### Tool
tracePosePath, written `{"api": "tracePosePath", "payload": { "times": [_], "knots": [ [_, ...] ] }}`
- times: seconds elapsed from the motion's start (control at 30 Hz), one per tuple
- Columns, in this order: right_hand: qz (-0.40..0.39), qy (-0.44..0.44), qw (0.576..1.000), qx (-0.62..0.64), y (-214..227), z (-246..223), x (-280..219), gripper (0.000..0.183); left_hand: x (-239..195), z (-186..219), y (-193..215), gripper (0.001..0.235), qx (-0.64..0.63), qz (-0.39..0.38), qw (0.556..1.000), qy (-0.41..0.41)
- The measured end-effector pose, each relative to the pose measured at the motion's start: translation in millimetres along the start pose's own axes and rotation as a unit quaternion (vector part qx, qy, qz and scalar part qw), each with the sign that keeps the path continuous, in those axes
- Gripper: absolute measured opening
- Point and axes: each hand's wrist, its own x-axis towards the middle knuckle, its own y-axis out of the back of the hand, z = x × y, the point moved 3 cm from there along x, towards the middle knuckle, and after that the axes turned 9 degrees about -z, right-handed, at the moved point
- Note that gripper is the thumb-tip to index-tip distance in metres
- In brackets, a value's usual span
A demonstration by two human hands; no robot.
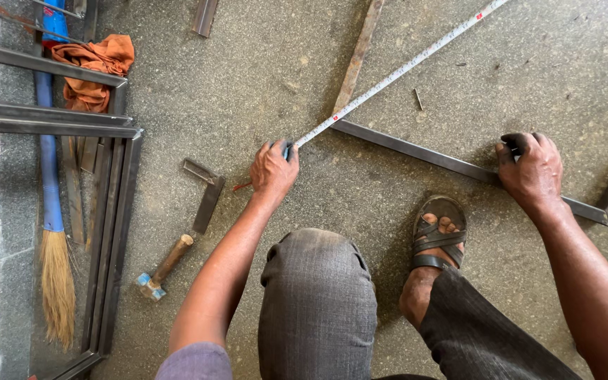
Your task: The person measures a metal frame using a measuring tape and then performs welding on the corners while sitting on the floor.
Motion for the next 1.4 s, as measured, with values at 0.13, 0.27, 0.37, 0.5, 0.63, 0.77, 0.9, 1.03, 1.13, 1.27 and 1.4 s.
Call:
{"api": "tracePosePath", "payload": {
  "times": [0.13,0.27,0.37,0.5,0.63,0.77,0.9,1.03,1.13,1.27,1.4],
  "knots": [
    [0.007,0.010,1.000,-0.005,-1,-1,-2,0.022,-4,1,1,0.031,-0.003,-0.023,1.000,0.009],
    [-0.028,0.015,0.999,-0.032,-6,-4,0,0.027,-3,2,3,0.031,0.003,0.002,1.000,-0.014],
    [-0.066,0.032,0.996,-0.048,-11,-22,-1,0.034,-3,1,1,0.031,0.000,-0.014,1.000,-0.005],
    [-0.111,0.016,0.994,0.018,-1,-39,-3,0.036,-2,0,-1,0.030,0.003,-0.016,1.000,-0.015],
    [-0.137,-0.145,0.962,0.184,21,-16,0,0.041,-2,-1,-2,0.030,0.001,-0.015,1.000,-0.017],
    [-0.136,-0.209,0.956,0.158,24,19,-2,0.053,0,-1,-3,0.031,0.005,-0.007,1.000,-0.024],
    [-0.108,-0.194,0.949,0.222,8,43,-13,0.056,0,-2,-5,0.031,-0.003,-0.015,1.000,-0.014],
    [-0.085,-0.260,0.918,0.286,9,45,-16,0.048,2,-3,-7,0.031,0.008,-0.002,1.000,-0.023],
    [-0.058,-0.283,0.876,0.385,24,32,-11,0.039,1,-4,-8,0.030,-0.004,-0.008,1.000,-0.022],
    [-0.080,-0.291,0.849,0.433,43,2,-7,0.030,0,-4,-9,0.030,0.009,-0.011,1.000,-0.023],
    [-0.149,-0.208,0.757,0.601,28,-43,26,0.039,1,-4,-8,0.031,-0.004,-0.017,1.000,-0.015]
  ]
}}
